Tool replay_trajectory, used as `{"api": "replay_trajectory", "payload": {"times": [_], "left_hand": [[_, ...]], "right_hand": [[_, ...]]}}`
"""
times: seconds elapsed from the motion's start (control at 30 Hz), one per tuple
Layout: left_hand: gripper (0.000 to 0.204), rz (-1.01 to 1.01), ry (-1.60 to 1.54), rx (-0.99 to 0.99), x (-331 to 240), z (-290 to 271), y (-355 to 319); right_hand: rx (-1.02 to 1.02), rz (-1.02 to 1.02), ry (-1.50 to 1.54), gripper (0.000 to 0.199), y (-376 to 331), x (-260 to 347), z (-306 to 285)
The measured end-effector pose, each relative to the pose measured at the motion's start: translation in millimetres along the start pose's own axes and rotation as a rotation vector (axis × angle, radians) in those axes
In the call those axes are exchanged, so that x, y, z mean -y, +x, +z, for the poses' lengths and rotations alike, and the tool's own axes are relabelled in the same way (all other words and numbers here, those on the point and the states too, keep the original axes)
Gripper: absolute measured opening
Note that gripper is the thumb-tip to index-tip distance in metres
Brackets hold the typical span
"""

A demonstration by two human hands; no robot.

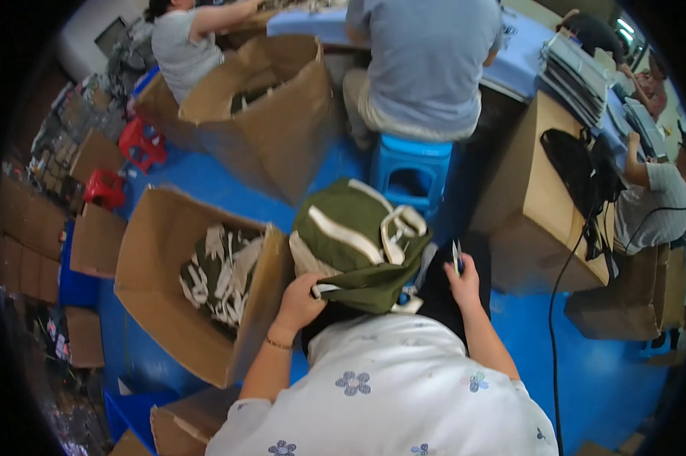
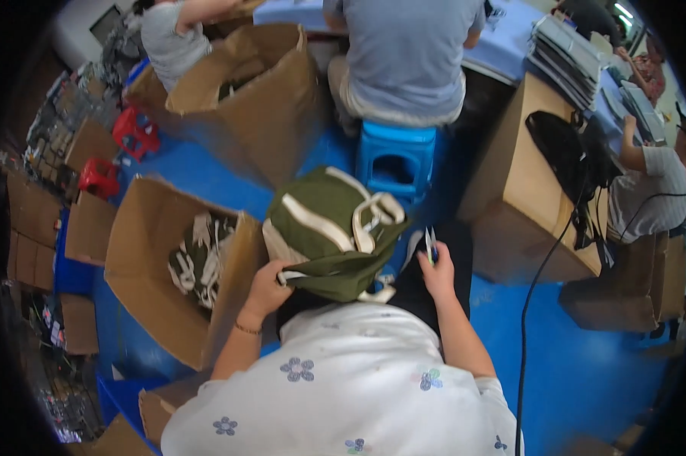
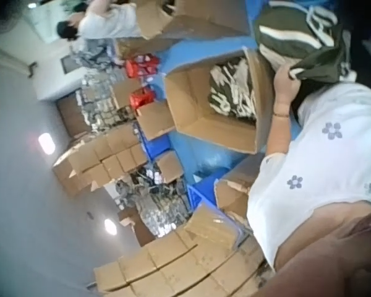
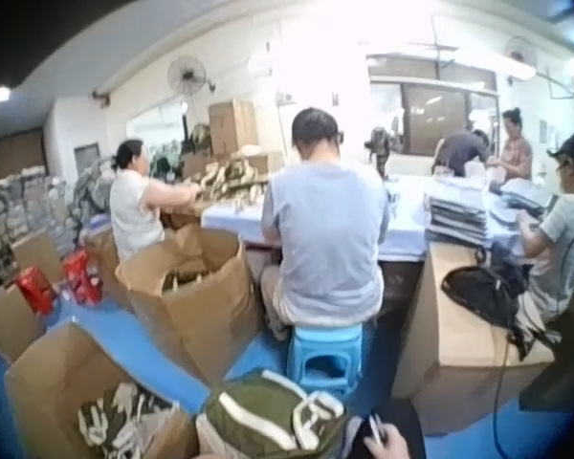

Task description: Inspecting canvas bags and using thread snippers to trim loose threads and check strap attachments.

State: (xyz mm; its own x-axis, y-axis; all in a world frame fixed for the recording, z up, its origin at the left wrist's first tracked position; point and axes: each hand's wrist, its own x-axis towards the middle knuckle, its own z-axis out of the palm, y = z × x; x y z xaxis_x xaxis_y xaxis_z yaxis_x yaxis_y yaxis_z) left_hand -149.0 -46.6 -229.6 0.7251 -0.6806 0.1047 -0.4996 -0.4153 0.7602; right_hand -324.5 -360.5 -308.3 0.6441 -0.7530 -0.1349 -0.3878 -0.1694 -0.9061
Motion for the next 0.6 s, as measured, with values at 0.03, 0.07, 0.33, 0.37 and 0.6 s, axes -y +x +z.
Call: {"api": "replay_trajectory", "payload": {"times": [0.03, 0.07, 0.33, 0.37, 0.6], "left_hand": [[0.037, -0.002, -0.138, -0.034, -7.1, -0.6, 6.7], [0.037, 0.025, -0.126, -0.054, -12.4, -1.4, 17.2], [0.041, 0.101, -0.621, -0.266, -76.3, -37.3, 104.0], [0.041, 0.139, -0.523, -0.305, -80.3, -46.6, 117.4], [0.029, 0.08, -0.655, -0.581, -91.2, -156.5, 233.5]], "right_hand": [[-0.063, -0.095, -0.051, 0.033, 1.5, -13.0, -7.8], [-0.092, -0.094, -0.08, 0.033, 1.5, -21.1, -15.4], [-0.172, -0.115, -0.114, 0.026, 15.0, -68.7, -10.7], [-0.179, -0.129, -0.193, 0.03, 14.5, -54.1, -5.7], [-0.059, -0.095, -0.186, 0.033, 26.3, -21.3, -1.7]]}}
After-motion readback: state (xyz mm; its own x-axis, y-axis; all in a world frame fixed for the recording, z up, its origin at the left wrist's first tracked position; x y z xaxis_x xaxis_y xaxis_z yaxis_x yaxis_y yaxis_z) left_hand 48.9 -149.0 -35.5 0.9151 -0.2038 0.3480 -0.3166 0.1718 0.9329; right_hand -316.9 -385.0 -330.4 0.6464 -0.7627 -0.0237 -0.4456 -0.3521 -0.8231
